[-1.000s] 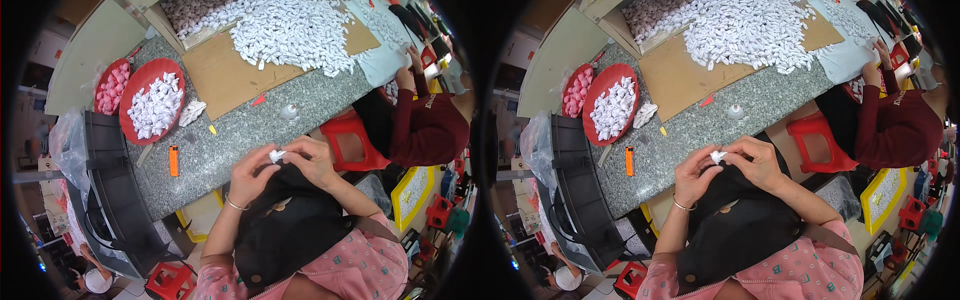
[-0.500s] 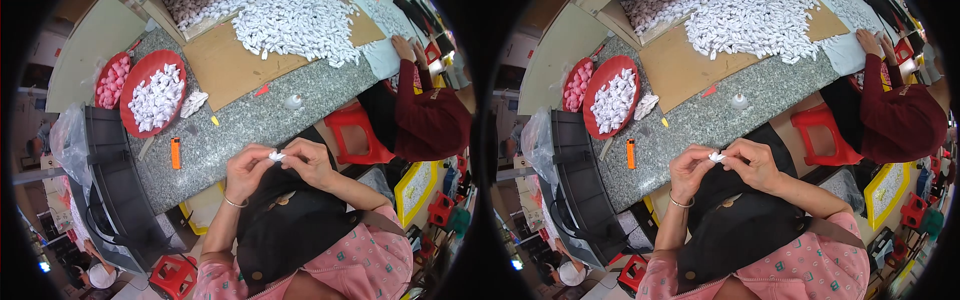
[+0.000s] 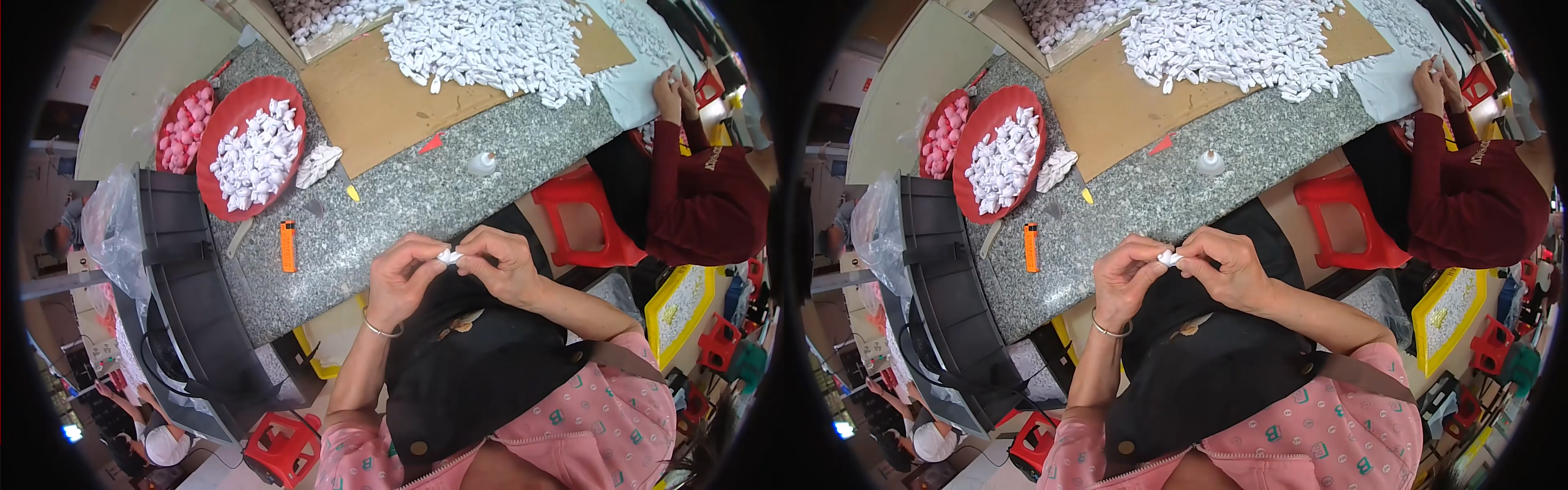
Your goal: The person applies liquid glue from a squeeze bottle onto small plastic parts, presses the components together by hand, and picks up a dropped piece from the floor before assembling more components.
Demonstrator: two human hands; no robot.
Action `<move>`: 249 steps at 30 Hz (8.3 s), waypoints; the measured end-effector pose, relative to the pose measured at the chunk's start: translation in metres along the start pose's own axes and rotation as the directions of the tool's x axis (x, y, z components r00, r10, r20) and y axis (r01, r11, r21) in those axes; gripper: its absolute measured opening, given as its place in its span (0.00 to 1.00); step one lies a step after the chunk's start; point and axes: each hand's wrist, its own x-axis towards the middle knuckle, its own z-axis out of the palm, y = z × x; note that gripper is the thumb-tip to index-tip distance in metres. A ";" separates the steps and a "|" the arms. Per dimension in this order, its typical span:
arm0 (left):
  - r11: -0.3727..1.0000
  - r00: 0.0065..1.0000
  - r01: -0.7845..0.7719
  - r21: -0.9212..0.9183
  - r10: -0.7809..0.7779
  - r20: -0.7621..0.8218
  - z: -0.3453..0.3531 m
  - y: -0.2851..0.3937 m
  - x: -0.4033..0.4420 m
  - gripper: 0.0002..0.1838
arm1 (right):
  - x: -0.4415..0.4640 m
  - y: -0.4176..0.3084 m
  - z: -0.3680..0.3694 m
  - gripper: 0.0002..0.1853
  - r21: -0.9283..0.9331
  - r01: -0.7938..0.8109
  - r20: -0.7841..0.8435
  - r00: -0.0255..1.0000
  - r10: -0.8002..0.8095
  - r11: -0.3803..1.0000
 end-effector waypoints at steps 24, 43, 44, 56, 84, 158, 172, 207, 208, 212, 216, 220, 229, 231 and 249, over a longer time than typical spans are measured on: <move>0.995 0.981 -0.096 -0.029 0.089 -0.172 -0.041 0.010 0.015 0.10 | 0.025 0.024 -0.038 0.30 -0.464 0.006 -0.338 0.923 -0.183 0.886; 0.141 0.803 0.086 0.986 0.576 -0.152 -0.115 0.036 0.345 0.23 | 0.071 0.036 -0.049 0.14 -0.510 0.113 -0.202 0.948 -0.246 0.853; 0.069 0.751 0.128 0.989 0.645 -0.142 -0.131 0.023 0.371 0.24 | 0.071 0.034 -0.050 0.14 -0.509 0.110 -0.191 0.953 -0.236 0.854; -0.066 0.869 0.269 0.961 0.447 -0.212 -0.173 0.027 0.462 0.23 | 0.075 0.041 -0.058 0.16 -0.560 0.127 -0.111 0.968 -0.226 0.819; 0.304 0.865 -0.216 0.928 0.500 0.037 -0.059 -0.022 0.183 0.08 | 0.064 0.043 -0.047 0.13 -0.497 0.122 -0.224 0.939 -0.262 0.859; 0.123 0.907 0.203 0.971 0.351 -0.234 -0.134 0.047 0.411 0.09 | 0.069 0.041 -0.057 0.16 -0.506 0.136 -0.162 0.955 -0.248 0.852; 0.361 0.910 -0.271 0.892 0.398 0.115 -0.073 -0.004 0.211 0.09 | 0.063 0.045 -0.050 0.14 -0.480 0.141 -0.222 0.935 -0.275 0.866; 0.995 0.994 0.083 -0.046 -0.086 -0.071 -0.003 0.016 0.080 0.17 | 0.057 0.002 -0.030 0.20 0.239 -0.128 0.053 0.992 0.119 0.963; 0.997 0.994 0.032 -0.072 -0.039 -0.100 -0.005 0.014 0.076 0.19 | 0.053 0.003 -0.026 0.19 0.219 -0.123 0.059 0.992 0.113 0.968; 0.982 0.985 0.070 -0.177 -0.096 -0.143 -0.010 0.008 0.063 0.16 | 0.046 0.006 -0.018 0.18 0.150 -0.144 0.087 0.987 0.132 0.978; 0.994 0.977 0.098 -0.041 -0.104 -0.184 -0.014 -0.006 0.061 0.13 | 0.038 0.004 -0.017 0.19 -0.045 -0.047 0.061 0.997 0.049 0.998; 0.993 0.974 0.118 -0.012 -0.118 -0.194 0.007 0.012 0.061 0.14 | 0.037 0.009 -0.022 0.21 0.007 0.023 0.014 1.000 -0.023 1.000; 0.963 0.983 0.148 0.225 -0.119 -0.137 0.025 0.033 0.057 0.16 | 0.032 0.011 -0.029 0.20 0.087 0.139 -0.003 0.990 -0.139 0.986; 0.987 0.997 0.045 0.153 -0.035 -0.066 0.015 0.005 0.065 0.19 | 0.032 0.013 -0.027 0.21 0.138 0.101 0.013 0.994 -0.104 0.985; 0.989 0.992 -0.049 -0.143 0.031 -0.126 0.002 -0.004 0.040 0.23 | 0.011 -0.018 -0.060 0.20 0.042 0.159 -0.216 0.965 -0.146 0.986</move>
